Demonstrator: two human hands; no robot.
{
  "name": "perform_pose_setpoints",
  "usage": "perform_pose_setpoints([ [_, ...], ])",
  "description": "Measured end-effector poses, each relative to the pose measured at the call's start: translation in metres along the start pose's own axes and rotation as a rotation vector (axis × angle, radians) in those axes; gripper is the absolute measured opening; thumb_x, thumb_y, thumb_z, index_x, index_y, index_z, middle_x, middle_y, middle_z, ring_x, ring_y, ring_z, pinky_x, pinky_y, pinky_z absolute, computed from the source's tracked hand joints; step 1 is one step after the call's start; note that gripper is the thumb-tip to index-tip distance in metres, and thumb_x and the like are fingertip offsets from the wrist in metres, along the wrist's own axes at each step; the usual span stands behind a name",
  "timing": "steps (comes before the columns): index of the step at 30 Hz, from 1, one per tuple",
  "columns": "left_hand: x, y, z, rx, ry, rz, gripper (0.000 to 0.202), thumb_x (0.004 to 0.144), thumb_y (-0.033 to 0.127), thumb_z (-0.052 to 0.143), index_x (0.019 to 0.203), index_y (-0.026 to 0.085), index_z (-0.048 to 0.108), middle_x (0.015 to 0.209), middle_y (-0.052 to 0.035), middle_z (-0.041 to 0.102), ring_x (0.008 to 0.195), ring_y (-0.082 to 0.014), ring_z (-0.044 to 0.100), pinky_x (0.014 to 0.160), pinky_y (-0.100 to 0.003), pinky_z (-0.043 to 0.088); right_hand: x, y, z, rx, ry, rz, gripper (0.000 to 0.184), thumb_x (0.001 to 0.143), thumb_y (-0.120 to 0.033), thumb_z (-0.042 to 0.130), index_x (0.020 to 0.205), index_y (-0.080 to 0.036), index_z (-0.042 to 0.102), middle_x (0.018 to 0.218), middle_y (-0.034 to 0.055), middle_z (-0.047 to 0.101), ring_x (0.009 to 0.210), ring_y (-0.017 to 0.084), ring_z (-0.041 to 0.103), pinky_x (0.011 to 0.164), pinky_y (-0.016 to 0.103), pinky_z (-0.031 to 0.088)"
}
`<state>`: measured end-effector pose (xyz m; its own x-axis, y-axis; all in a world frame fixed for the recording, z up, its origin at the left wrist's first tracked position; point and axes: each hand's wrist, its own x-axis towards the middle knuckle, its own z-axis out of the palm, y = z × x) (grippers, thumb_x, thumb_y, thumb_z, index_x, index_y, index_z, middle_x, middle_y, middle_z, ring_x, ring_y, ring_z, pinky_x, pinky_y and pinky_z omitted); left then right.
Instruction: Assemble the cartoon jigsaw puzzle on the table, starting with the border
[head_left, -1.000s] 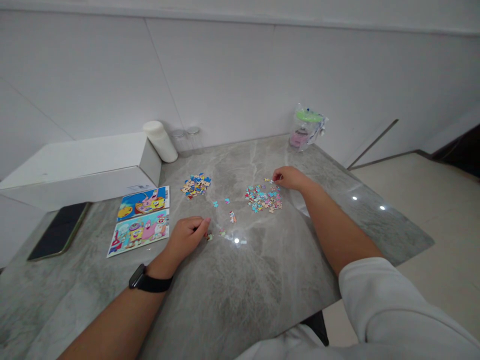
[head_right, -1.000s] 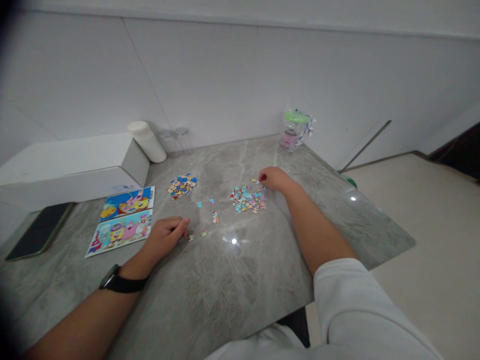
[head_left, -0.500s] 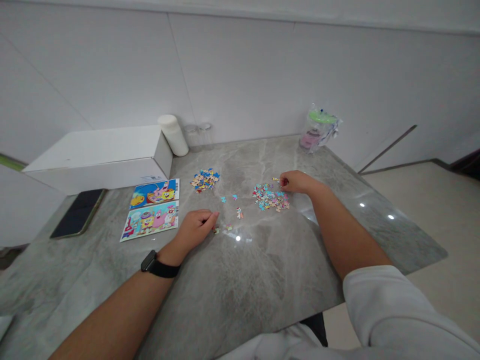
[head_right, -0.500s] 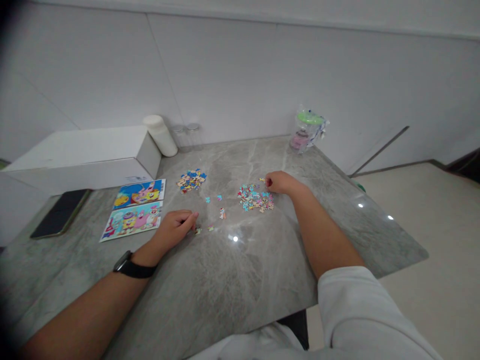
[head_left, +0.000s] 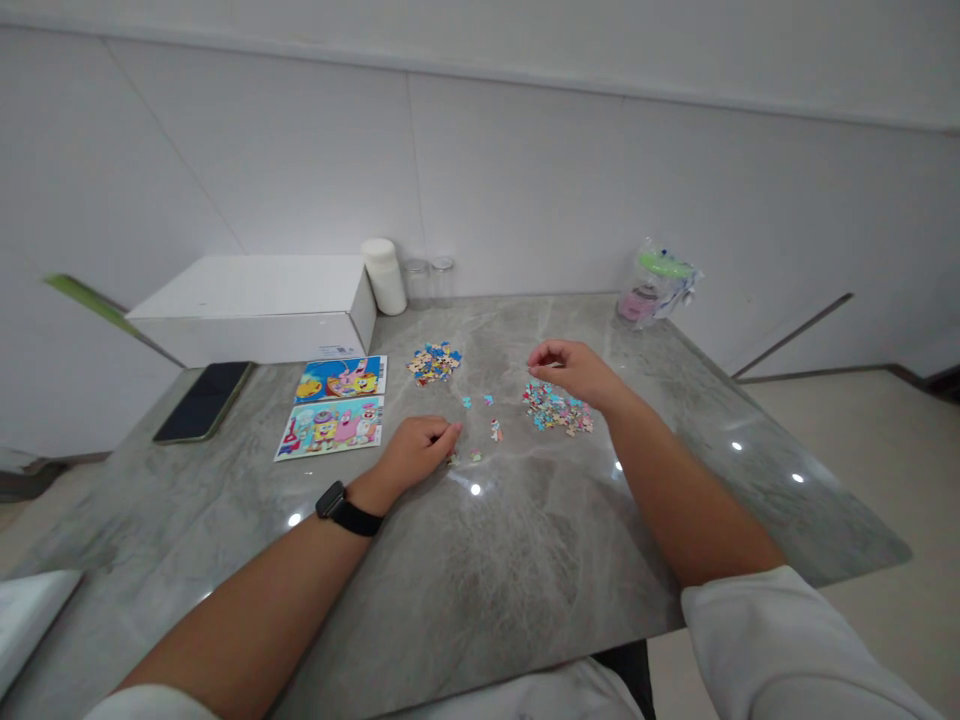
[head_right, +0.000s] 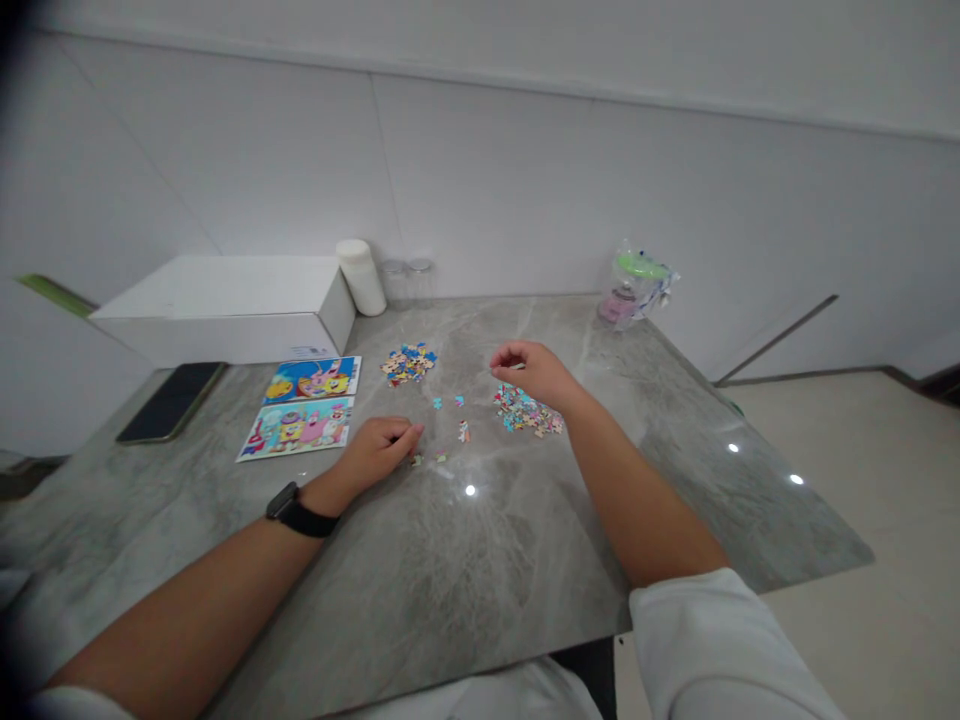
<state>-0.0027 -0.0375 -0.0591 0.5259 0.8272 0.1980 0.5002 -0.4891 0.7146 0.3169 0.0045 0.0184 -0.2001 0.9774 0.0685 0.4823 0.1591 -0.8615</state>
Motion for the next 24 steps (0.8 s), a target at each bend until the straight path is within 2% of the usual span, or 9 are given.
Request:
perform_pose_setpoints([
  [3, 0.0, 0.002, 0.0, -0.034, 0.029, 0.01, 0.049, 0.103, 0.043, 0.048, 0.063, 0.02, 0.064, 0.065, -0.0014, 0.064, 0.065, -0.0157, 0.059, 0.069, -0.029, 0.042, 0.004, -0.018, 0.028, 0.173, -0.003, 0.012, 0.04, 0.068, -0.053, 0.082, 0.087, -0.022, 0.068, 0.082, 0.0009, 0.068, 0.074, 0.015, 0.058, 0.07, 0.029, 0.048],
  [5, 0.001, 0.002, 0.001, -0.058, 0.094, 0.0, 0.04, 0.101, 0.042, 0.052, 0.071, 0.02, 0.067, 0.069, -0.0011, 0.065, 0.069, -0.0161, 0.059, 0.069, -0.029, 0.042, 0.006, -0.024, 0.048, 0.314, -0.024, 0.039, 0.044, 0.065, -0.054, 0.085, 0.09, -0.023, 0.067, 0.081, -0.0008, 0.066, 0.072, 0.014, 0.056, 0.067, 0.027, 0.046],
  [8, 0.002, -0.001, 0.003, -0.14, 0.183, -0.044, 0.026, 0.098, 0.039, 0.059, 0.085, 0.019, 0.069, 0.075, -0.0003, 0.066, 0.071, -0.0156, 0.059, 0.069, -0.028, 0.044, 0.004, -0.025, 0.078, 0.471, -0.074, 0.081, 0.045, 0.065, -0.052, 0.086, 0.097, -0.024, 0.069, 0.081, -0.0025, 0.066, 0.07, 0.012, 0.056, 0.066, 0.026, 0.046],
  [12, 0.004, -0.005, 0.006, -0.278, 0.225, -0.08, 0.021, 0.096, 0.039, 0.064, 0.094, 0.019, 0.069, 0.076, 0.0003, 0.064, 0.07, -0.0143, 0.057, 0.068, -0.027, 0.044, -0.001, -0.016, 0.11, 0.555, -0.109, 0.121, 0.039, 0.068, -0.049, 0.084, 0.094, -0.024, 0.069, 0.081, -0.0025, 0.067, 0.072, 0.013, 0.059, 0.067, 0.026, 0.046],
  [15, 0.004, -0.005, 0.007, -0.351, 0.227, -0.092, 0.023, 0.095, 0.04, 0.067, 0.098, 0.018, 0.07, 0.078, 0.0001, 0.064, 0.071, -0.0137, 0.057, 0.067, -0.026, 0.044, -0.003, -0.008, 0.123, 0.543, -0.104, 0.115, 0.036, 0.069, -0.049, 0.083, 0.089, -0.024, 0.067, 0.08, -0.0019, 0.068, 0.076, 0.015, 0.062, 0.067, 0.027, 0.047],
  [18, 0.004, -0.005, 0.008, -0.405, 0.223, -0.103, 0.026, 0.095, 0.042, 0.068, 0.102, 0.018, 0.071, 0.081, -0.0007, 0.065, 0.072, -0.0133, 0.057, 0.067, -0.026, 0.044, -0.003, -0.002, 0.126, 0.49, -0.118, 0.097, 0.034, 0.072, -0.05, 0.081, 0.089, -0.024, 0.068, 0.079, -0.0011, 0.069, 0.076, 0.016, 0.063, 0.066, 0.027, 0.046],
  [24, 0.005, -0.009, 0.007, -0.427, 0.251, -0.154, 0.025, 0.096, 0.041, 0.065, 0.093, 0.017, 0.068, 0.08, -0.0004, 0.063, 0.072, -0.0131, 0.054, 0.068, -0.027, 0.043, -0.001, 0.004, 0.13, 0.401, -0.148, 0.083, 0.036, 0.072, -0.052, 0.082, 0.089, -0.023, 0.07, 0.082, 0.0002, 0.073, 0.076, 0.016, 0.065, 0.071, 0.029, 0.05],
])
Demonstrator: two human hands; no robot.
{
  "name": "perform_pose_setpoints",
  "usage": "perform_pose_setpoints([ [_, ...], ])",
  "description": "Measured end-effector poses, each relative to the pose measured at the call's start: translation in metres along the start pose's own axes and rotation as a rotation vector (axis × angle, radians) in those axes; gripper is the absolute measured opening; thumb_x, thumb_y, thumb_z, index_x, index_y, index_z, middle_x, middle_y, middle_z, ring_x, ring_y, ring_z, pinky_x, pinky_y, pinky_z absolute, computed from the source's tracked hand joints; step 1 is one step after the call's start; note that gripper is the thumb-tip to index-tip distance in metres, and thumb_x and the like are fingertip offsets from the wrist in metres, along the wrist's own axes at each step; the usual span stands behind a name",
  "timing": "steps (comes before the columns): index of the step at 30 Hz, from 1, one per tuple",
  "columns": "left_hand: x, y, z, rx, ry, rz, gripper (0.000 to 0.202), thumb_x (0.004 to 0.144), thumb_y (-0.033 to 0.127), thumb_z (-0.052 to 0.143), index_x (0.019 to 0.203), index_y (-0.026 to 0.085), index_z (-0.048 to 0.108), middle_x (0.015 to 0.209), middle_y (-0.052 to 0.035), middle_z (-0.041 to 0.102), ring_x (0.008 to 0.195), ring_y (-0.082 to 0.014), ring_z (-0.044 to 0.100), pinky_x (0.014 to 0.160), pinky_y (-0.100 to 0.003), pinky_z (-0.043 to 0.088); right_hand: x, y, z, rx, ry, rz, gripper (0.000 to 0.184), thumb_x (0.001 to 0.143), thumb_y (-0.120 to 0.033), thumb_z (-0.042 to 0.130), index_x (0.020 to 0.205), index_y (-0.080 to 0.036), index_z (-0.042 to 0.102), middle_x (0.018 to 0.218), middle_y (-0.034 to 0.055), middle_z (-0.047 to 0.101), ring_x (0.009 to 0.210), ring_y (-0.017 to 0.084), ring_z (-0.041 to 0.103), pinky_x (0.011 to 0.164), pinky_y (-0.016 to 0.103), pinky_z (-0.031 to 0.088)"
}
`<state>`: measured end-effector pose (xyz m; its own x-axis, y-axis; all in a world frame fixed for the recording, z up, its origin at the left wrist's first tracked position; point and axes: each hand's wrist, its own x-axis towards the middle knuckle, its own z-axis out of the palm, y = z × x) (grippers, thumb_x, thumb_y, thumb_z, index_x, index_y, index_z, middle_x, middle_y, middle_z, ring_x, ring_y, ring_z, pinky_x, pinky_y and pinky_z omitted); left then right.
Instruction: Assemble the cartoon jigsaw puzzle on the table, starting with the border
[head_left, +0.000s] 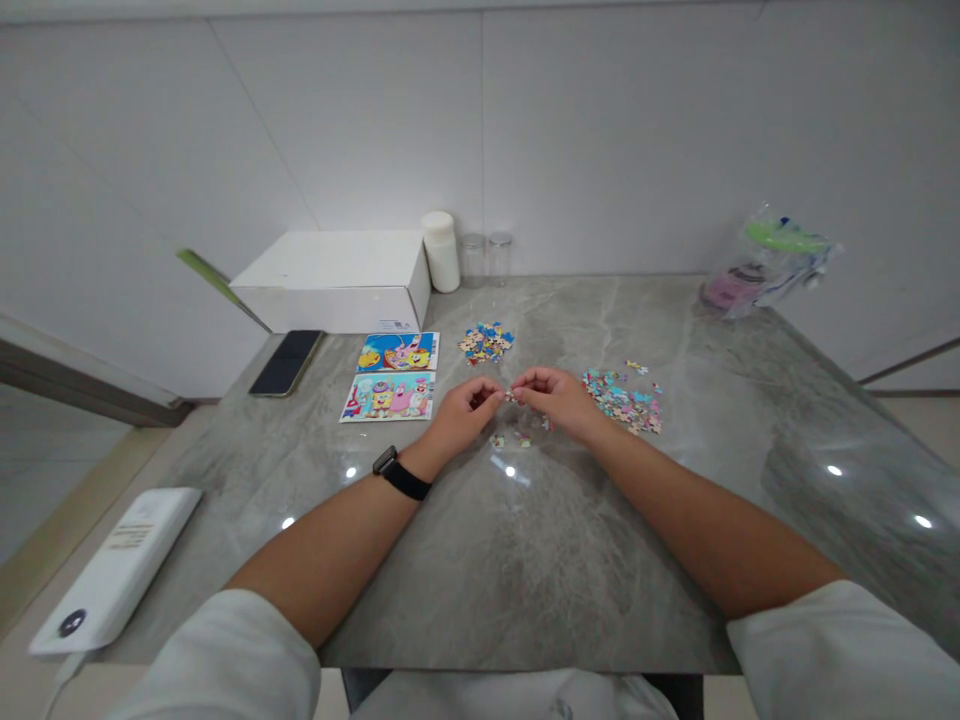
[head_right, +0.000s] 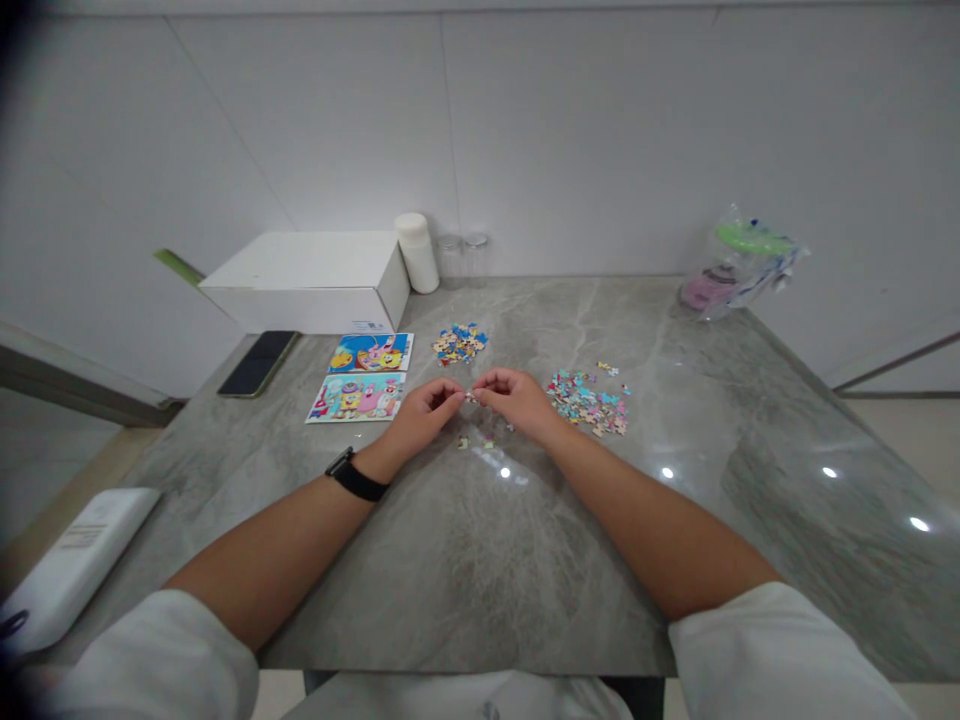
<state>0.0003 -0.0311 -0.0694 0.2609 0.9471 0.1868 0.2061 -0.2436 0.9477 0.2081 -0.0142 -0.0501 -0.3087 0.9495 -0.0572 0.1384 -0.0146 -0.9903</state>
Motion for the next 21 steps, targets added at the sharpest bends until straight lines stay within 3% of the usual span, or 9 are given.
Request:
perform_pose_setpoints([
  [15, -0.0002, 0.0059, -0.0002, -0.043, 0.0, -0.126, 0.03, 0.09, 0.048, 0.064, 0.086, 0.018, 0.062, 0.071, 0.0043, 0.053, 0.063, -0.0108, 0.046, 0.061, -0.024, 0.037, -0.0014, 0.0008, -0.0002, -0.023, 0.12, -0.035, 0.035, 0.085, -0.058, 0.07, 0.093, -0.024, 0.072, 0.09, 0.0024, 0.075, 0.071, 0.016, 0.059, 0.063, 0.027, 0.046],
  [21, -0.0005, 0.0064, 0.0005, -0.044, 0.01, -0.134, 0.032, 0.09, 0.05, 0.065, 0.087, 0.018, 0.063, 0.07, 0.0047, 0.053, 0.063, -0.0108, 0.046, 0.061, -0.024, 0.037, -0.0015, 0.0007, 0.0011, -0.044, 0.089, -0.069, 0.034, 0.084, -0.054, 0.071, 0.095, -0.022, 0.071, 0.086, 0.0001, 0.071, 0.07, 0.014, 0.058, 0.064, 0.027, 0.045],
])
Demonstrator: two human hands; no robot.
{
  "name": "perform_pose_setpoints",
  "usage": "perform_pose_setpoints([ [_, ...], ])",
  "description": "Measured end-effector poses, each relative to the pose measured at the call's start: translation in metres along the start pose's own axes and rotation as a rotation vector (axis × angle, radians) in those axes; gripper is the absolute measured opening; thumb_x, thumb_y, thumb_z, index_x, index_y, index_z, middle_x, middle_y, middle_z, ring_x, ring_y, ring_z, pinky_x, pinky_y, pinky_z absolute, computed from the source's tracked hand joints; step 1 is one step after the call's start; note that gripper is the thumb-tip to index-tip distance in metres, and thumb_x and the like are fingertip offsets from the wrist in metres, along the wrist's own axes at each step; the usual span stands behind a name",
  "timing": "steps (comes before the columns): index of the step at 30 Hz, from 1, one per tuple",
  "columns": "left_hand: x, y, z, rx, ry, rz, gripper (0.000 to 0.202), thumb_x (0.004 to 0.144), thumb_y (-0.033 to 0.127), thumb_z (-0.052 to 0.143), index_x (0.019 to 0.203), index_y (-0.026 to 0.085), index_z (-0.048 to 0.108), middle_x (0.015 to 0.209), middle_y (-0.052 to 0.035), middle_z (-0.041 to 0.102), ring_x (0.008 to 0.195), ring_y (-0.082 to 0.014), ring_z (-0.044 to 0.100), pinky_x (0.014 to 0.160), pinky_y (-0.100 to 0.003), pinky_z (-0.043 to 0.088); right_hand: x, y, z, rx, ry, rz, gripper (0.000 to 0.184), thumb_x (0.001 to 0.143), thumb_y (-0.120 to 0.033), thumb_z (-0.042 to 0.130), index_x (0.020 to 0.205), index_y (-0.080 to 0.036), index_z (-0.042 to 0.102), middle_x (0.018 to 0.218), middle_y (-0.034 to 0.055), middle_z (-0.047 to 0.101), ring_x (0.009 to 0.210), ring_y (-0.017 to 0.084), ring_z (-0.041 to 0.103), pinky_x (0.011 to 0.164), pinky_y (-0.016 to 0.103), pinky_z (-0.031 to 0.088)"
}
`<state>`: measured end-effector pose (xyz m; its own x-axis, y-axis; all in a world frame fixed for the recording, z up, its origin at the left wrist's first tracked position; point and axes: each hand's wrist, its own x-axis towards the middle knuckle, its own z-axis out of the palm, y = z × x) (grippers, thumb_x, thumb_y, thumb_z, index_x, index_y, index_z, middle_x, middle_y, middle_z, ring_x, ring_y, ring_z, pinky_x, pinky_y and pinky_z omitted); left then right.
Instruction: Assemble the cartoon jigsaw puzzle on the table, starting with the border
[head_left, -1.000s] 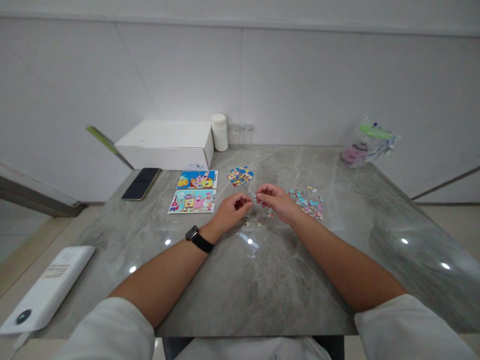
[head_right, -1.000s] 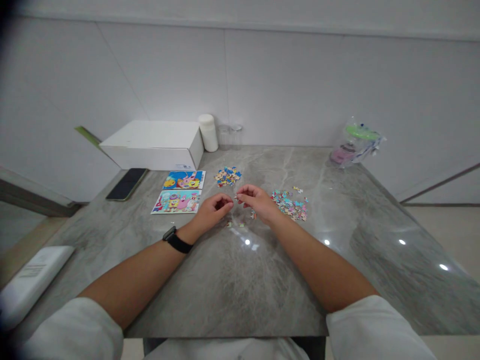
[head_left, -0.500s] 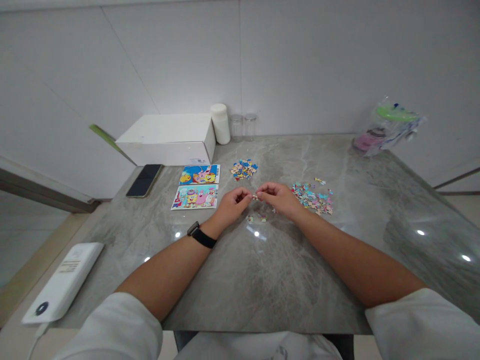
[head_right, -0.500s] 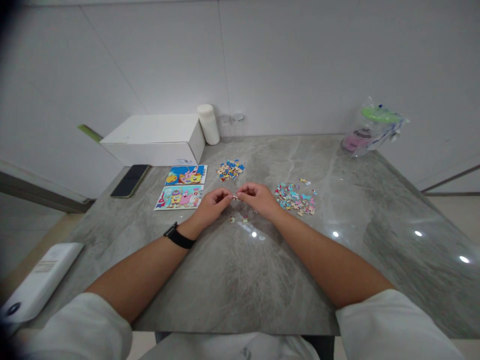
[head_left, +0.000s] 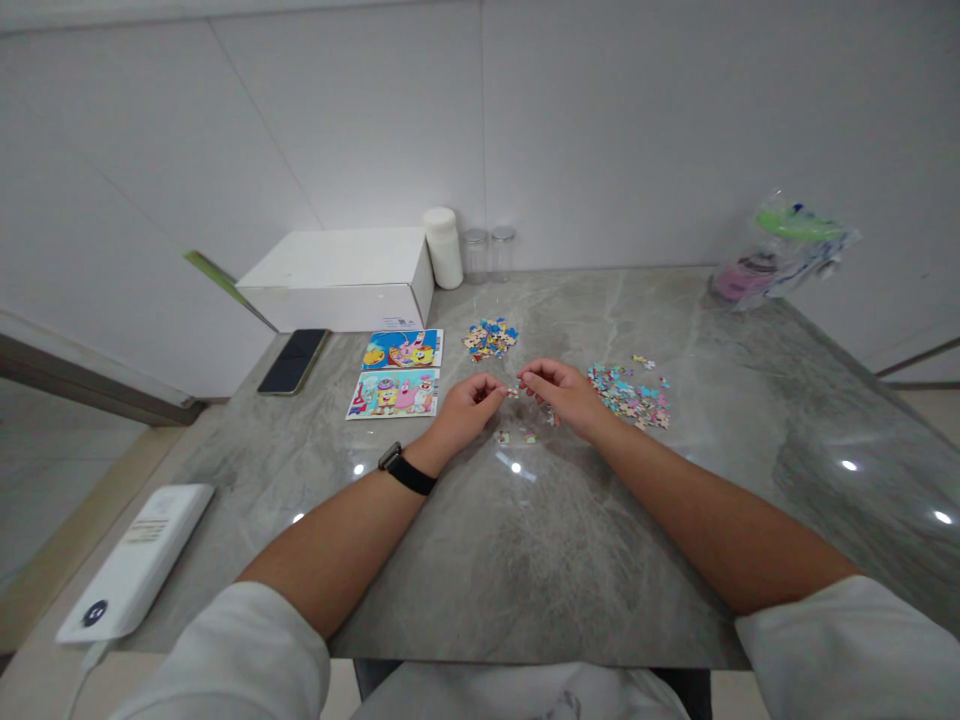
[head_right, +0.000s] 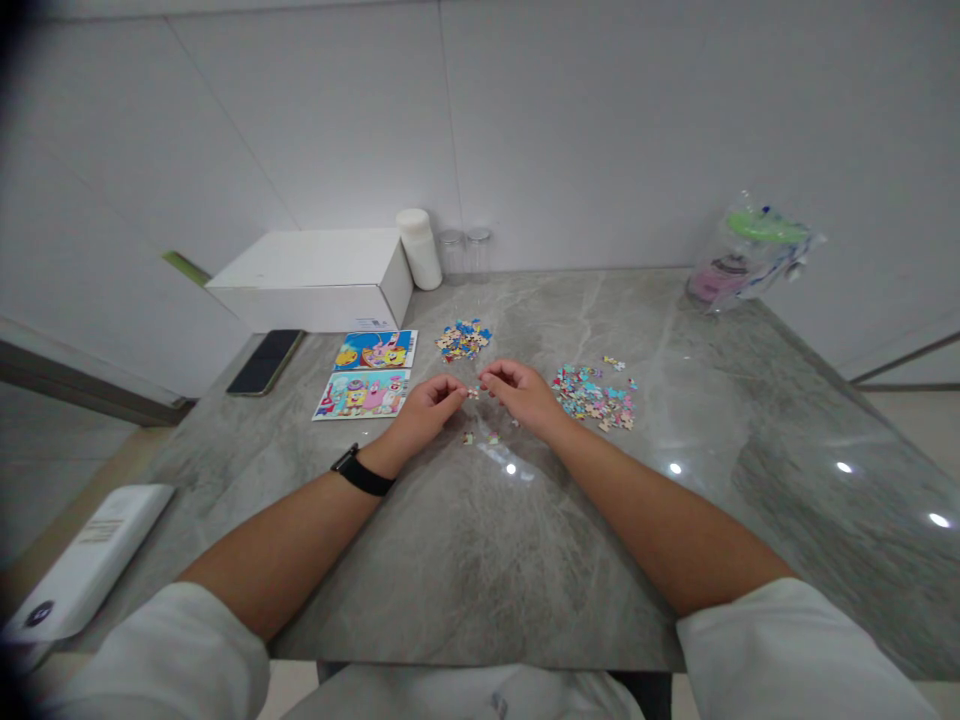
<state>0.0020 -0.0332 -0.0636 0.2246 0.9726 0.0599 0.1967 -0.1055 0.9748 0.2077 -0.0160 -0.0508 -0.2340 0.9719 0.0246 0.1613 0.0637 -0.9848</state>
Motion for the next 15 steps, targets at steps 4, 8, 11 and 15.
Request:
perform_pose_setpoints([
  [4, 0.0, 0.0, 0.0, 0.011, -0.005, 0.004, 0.033, 0.089, 0.051, 0.066, 0.086, 0.018, 0.063, 0.07, 0.0045, 0.053, 0.064, -0.0112, 0.046, 0.061, -0.024, 0.038, 0.001, 0.001, 0.001, -0.001, -0.02, -0.034, 0.034, 0.078, -0.049, 0.076, 0.098, -0.021, 0.072, 0.087, 0.0004, 0.072, 0.076, 0.015, 0.062, 0.071, 0.028, 0.048],
  [8, -0.001, 0.001, 0.0, 0.018, -0.031, 0.036, 0.032, 0.091, 0.049, 0.065, 0.085, 0.018, 0.063, 0.07, 0.0043, 0.054, 0.064, -0.0107, 0.046, 0.061, -0.024, 0.038, 0.004, -0.002, -0.006, -0.023, -0.062, -0.027, 0.035, 0.073, -0.045, 0.08, 0.097, -0.02, 0.072, 0.084, 0.0007, 0.072, 0.076, 0.016, 0.063, 0.074, 0.03, 0.05],
  [11, -0.003, 0.003, 0.003, 0.044, -0.054, 0.057, 0.032, 0.091, 0.049, 0.065, 0.087, 0.017, 0.065, 0.071, 0.0038, 0.056, 0.064, -0.011, 0.048, 0.062, -0.024, 0.039, 0.006, -0.008, -0.017, -0.073, -0.162, 0.0, 0.034, 0.073, -0.044, 0.08, 0.094, -0.019, 0.073, 0.08, 0.0, 0.07, 0.073, 0.015, 0.062, 0.071, 0.029, 0.049],
  [15, -0.006, 0.006, 0.007, 0.072, -0.067, 0.064, 0.031, 0.091, 0.048, 0.065, 0.086, 0.018, 0.065, 0.071, 0.0033, 0.059, 0.064, -0.0114, 0.051, 0.063, -0.025, 0.042, 0.006, -0.014, -0.025, -0.151, -0.28, 0.008, 0.03, 0.075, -0.044, 0.079, 0.091, -0.019, 0.073, 0.078, 0.0002, 0.071, 0.073, 0.015, 0.062, 0.071, 0.028, 0.049],
])
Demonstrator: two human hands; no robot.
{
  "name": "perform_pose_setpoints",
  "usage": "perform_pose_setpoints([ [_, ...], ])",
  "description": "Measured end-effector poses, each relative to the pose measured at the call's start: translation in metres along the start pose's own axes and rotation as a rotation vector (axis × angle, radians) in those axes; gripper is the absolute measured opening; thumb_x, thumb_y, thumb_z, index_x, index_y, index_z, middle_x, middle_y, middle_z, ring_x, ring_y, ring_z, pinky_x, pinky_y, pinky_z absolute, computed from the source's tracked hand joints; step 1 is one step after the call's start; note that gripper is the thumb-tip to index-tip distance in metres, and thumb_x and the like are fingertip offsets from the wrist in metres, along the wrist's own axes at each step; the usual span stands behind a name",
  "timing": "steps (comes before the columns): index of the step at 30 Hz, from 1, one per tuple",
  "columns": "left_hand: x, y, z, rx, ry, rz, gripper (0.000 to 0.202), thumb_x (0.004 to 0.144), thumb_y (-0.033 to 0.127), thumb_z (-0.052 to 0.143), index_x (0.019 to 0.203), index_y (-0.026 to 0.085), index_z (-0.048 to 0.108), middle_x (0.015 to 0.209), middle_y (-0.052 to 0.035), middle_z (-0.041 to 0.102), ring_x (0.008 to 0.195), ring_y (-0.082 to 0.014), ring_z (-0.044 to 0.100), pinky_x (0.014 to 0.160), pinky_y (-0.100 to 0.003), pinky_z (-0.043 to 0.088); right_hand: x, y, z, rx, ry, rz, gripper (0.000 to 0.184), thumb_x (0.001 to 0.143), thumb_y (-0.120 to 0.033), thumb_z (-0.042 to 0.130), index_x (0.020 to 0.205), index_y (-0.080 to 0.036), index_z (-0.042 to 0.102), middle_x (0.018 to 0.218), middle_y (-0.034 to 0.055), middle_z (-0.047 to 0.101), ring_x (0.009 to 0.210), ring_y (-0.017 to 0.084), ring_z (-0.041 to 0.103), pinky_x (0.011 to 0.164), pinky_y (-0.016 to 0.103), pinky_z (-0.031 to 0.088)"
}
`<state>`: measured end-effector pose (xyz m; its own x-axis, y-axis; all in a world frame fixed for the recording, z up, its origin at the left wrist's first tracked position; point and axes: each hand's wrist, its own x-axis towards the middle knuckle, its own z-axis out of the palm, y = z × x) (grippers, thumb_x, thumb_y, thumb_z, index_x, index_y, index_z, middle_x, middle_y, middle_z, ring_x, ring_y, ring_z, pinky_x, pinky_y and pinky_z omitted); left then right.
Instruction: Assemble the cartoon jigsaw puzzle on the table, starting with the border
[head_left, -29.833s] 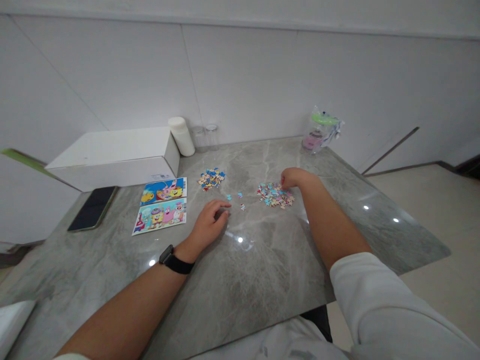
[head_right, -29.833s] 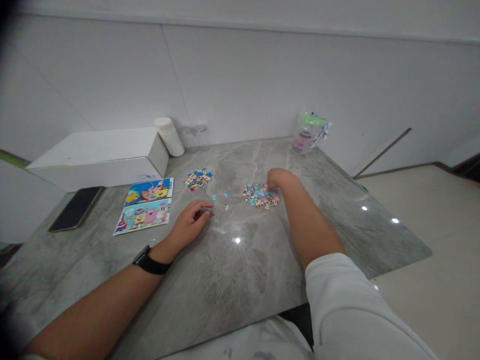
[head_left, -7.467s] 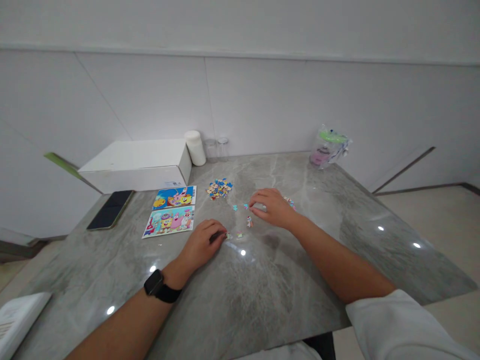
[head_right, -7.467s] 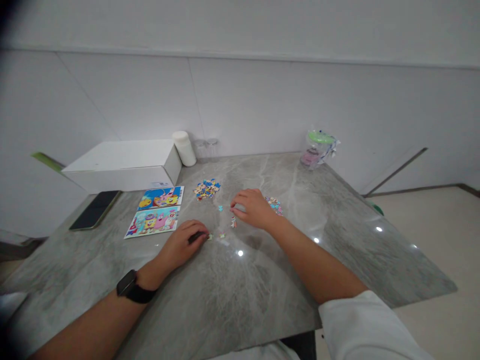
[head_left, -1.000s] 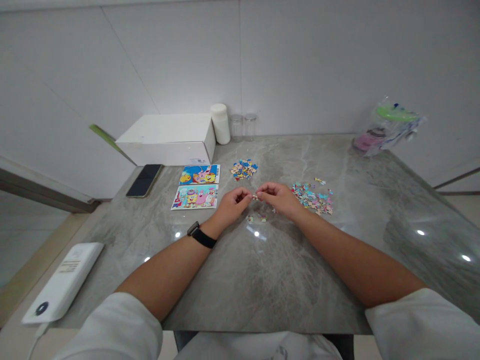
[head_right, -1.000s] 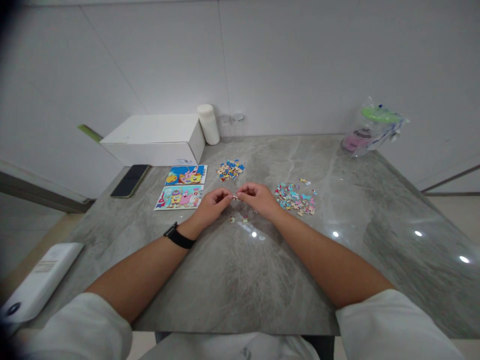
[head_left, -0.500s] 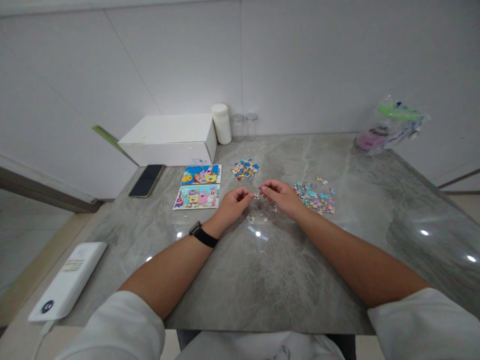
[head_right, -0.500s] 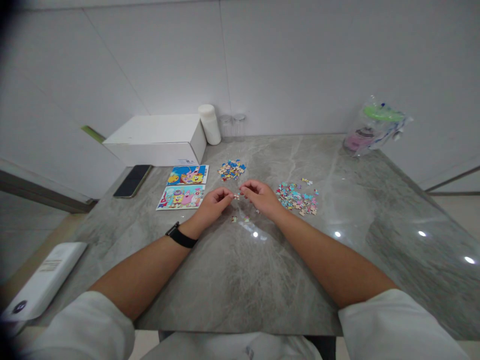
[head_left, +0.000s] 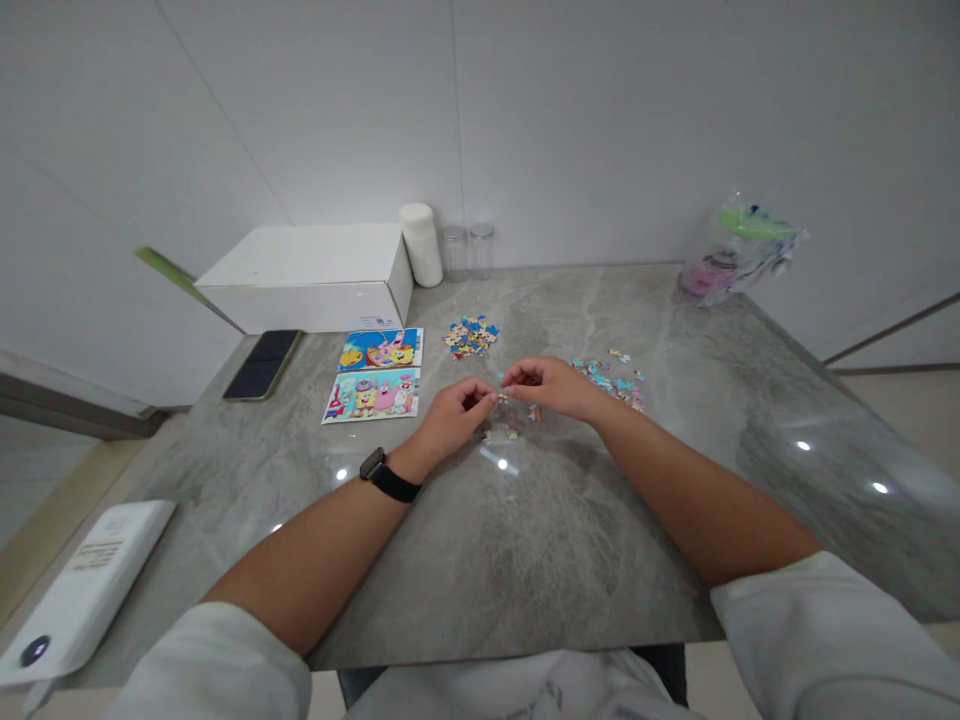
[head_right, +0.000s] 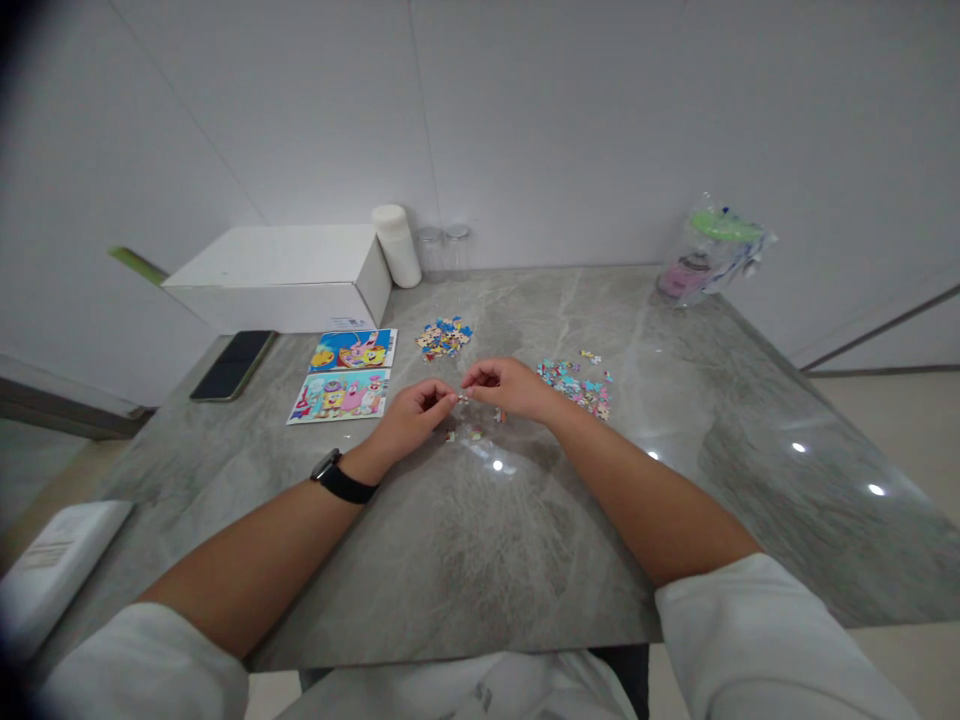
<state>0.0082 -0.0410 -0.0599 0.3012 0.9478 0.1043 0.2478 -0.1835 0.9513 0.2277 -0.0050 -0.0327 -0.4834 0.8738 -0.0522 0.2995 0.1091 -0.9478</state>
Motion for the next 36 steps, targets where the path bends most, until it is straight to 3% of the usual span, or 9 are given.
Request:
perform_pose_setpoints([
  [6, -0.002, -0.004, 0.003, 0.097, -0.011, 0.03, 0.029, 0.097, 0.046, 0.06, 0.093, 0.018, 0.069, 0.075, 0.0006, 0.066, 0.068, -0.0144, 0.058, 0.065, -0.027, 0.047, 0.001, 0.004, -0.005, -0.048, -0.047, -0.037, 0.024, 0.078, -0.042, 0.076, 0.086, -0.02, 0.072, 0.077, 0.0001, 0.071, 0.072, 0.016, 0.063, 0.071, 0.028, 0.05],
  [10, -0.009, 0.0, 0.005, 0.38, -0.041, 0.232, 0.022, 0.101, 0.036, 0.057, 0.109, 0.02, 0.071, 0.093, -0.0048, 0.073, 0.086, -0.0202, 0.066, 0.083, -0.036, 0.054, 0.002, 0.006, -0.026, -0.123, 0.014, -0.02, 0.02, 0.079, -0.038, 0.075, 0.089, -0.02, 0.074, 0.079, 0.0008, 0.073, 0.074, 0.016, 0.065, 0.072, 0.028, 0.05],
  [13, -0.018, 0.01, 0.009, 0.586, -0.173, 0.46, 0.026, 0.103, 0.032, 0.058, 0.123, 0.02, 0.068, 0.117, -0.0107, 0.074, 0.11, -0.026, 0.067, 0.101, -0.045, 0.052, 0.003, 0.009, -0.042, -0.207, 0.057, 0.009, 0.016, 0.08, -0.033, 0.074, 0.088, -0.019, 0.075, 0.08, 0.0011, 0.074, 0.075, 0.016, 0.065, 0.073, 0.028, 0.05],
  [16, -0.027, 0.018, 0.017, 0.693, -0.34, 0.573, 0.039, 0.104, 0.036, 0.059, 0.139, 0.02, 0.061, 0.143, -0.0143, 0.066, 0.131, -0.029, 0.06, 0.116, -0.049, 0.045, 0.003, 0.013, -0.05, -0.302, 0.079, 0.04, 0.011, 0.081, -0.027, 0.072, 0.088, -0.018, 0.076, 0.079, 0.0013, 0.074, 0.075, 0.015, 0.065, 0.071, 0.026, 0.049],
  [19, -0.032, 0.019, 0.024, 0.787, -0.425, 0.586, 0.053, 0.104, 0.046, 0.058, 0.149, 0.018, 0.055, 0.159, -0.0149, 0.055, 0.146, -0.0319, 0.05, 0.128, -0.055, 0.031, 0.004, 0.015, -0.05, -0.403, 0.073, 0.081, 0.009, 0.082, -0.022, 0.072, 0.089, -0.018, 0.077, 0.078, 0.0009, 0.074, 0.073, 0.015, 0.065, 0.069, 0.025, 0.048],
  [22, -0.033, 0.017, 0.03, 0.866, -0.448, 0.544, 0.063, 0.105, 0.055, 0.054, 0.155, 0.017, 0.05, 0.165, -0.0152, 0.048, 0.152, -0.035, 0.043, 0.131, -0.058, 0.023, 0.004, 0.016, -0.048, -0.495, 0.05, 0.116, 0.008, 0.083, -0.018, 0.072, 0.089, -0.018, 0.078, 0.079, 0.0005, 0.075, 0.073, 0.014, 0.065, 0.068, 0.024, 0.046],
  [36, -0.029, 0.01, 0.034, 0.914, -0.454, 0.517, 0.067, 0.105, 0.061, 0.047, 0.158, 0.019, 0.048, 0.167, -0.0149, 0.046, 0.156, -0.0347, 0.038, 0.132, -0.058, 0.015, 0.003, 0.015, -0.035, -0.61, -0.019, 0.174, 0.011, 0.087, -0.014, 0.072, 0.093, -0.019, 0.08, 0.088, 0.002, 0.08, 0.08, 0.015, 0.07, 0.072, 0.023, 0.047],
])
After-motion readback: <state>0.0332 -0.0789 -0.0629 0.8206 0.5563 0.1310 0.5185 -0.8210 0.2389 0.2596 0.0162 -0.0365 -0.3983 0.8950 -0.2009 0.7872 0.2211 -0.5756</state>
